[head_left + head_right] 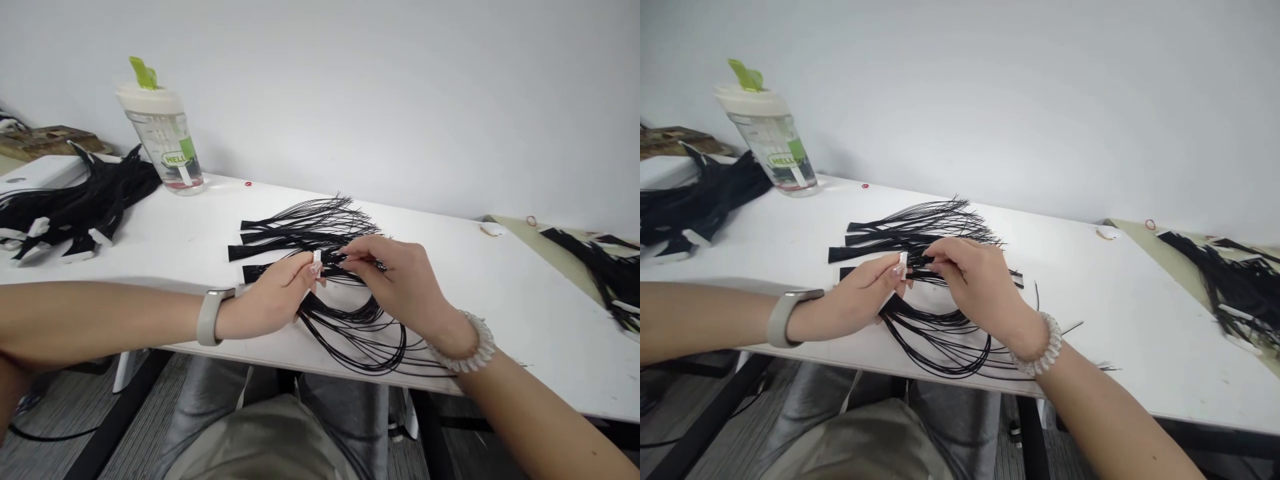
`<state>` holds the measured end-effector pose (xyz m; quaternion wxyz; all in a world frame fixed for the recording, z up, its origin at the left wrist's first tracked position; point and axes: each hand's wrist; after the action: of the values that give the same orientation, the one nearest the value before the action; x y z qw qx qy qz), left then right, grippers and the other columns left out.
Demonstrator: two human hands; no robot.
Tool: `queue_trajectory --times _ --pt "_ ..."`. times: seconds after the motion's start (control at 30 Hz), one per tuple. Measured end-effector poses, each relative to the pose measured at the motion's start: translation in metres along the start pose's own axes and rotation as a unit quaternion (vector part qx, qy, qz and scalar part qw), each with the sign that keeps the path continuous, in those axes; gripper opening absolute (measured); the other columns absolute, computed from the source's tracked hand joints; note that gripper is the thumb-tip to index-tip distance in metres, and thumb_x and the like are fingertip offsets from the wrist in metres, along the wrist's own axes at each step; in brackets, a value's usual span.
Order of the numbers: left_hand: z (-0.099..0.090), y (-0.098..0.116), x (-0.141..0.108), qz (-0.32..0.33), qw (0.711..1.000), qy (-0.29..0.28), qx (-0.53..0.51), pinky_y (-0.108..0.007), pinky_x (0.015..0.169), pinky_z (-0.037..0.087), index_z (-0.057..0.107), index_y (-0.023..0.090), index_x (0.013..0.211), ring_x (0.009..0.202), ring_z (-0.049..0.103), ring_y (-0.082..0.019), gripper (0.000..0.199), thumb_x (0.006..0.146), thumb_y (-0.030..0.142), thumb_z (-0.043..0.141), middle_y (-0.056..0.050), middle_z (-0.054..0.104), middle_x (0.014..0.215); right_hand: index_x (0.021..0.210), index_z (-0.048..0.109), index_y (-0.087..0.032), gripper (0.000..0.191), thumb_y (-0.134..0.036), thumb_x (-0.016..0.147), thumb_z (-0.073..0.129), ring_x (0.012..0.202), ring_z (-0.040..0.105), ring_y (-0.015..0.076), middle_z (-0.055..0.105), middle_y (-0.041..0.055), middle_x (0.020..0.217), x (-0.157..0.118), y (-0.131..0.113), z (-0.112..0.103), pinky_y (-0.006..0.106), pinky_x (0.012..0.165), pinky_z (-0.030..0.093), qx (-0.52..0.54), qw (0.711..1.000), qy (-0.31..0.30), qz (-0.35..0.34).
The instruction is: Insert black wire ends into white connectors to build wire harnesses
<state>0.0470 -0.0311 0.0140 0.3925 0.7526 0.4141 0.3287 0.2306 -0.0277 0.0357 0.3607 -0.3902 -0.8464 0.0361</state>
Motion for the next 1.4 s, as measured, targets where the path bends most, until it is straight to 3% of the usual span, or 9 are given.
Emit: queue_trajectory --times 0.17,0.47,0.9,1.4 --pt "0.001 -0.002 0.000 0.016 1.000 -0.003 0.021 -0.023 0.052 0.037 0.045 0.017 0.067 0.055 0.044 -0.011 0.034 0.089 0.037 0.027 0.002 0.046 0.058 0.074 0.051 -0.016 0.006 -0.012 0.077 0.054 0.058 0.047 0.0048 0.056 -0.0036 0.066 -0.001 -0.004 0.004 0.017 0.054 0.037 -0.018 1.000 0.006 -0.003" --pt "0.001 -0.005 0.001 0.038 0.998 -0.005 0.047 -0.025 0.060 0.036 0.043 0.017 0.067 0.062 0.043 -0.012 0.035 0.090 0.036 0.024 0.002 0.046 0.063 0.074 0.049 -0.017 0.009 -0.008 0.076 0.051 0.057 0.047 0.0048 0.056 -0.0040 0.064 -0.002 -0.003 0.002 0.016 0.052 0.035 -0.008 1.000 -0.024 0.012" --pt "0.002 -0.004 0.000 0.030 0.998 -0.001 0.046 -0.024 0.056 0.037 0.047 0.018 0.065 0.058 0.046 -0.012 0.037 0.089 0.037 0.028 0.001 0.048 0.060 0.074 0.051 -0.018 0.016 -0.002 0.070 0.046 0.063 0.052 0.0085 0.059 -0.0017 0.069 -0.001 -0.001 -0.003 0.019 0.053 0.037 0.064 0.995 -0.070 0.040" --pt "0.003 -0.004 -0.003 0.044 0.998 -0.010 0.054 -0.023 0.056 0.037 0.046 0.017 0.066 0.056 0.045 -0.011 0.034 0.089 0.035 0.028 0.002 0.049 0.061 0.068 0.045 -0.017 0.015 -0.003 0.072 0.044 0.058 0.049 0.0062 0.056 -0.0031 0.065 -0.004 -0.006 0.007 0.017 0.053 0.036 0.092 0.995 -0.040 0.007"
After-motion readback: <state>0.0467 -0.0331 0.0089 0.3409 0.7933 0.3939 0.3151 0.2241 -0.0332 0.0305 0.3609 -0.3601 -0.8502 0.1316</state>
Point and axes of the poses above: each hand's wrist, its own x-axis towards the middle knuckle, its own z-axis out of the palm, y = z × x
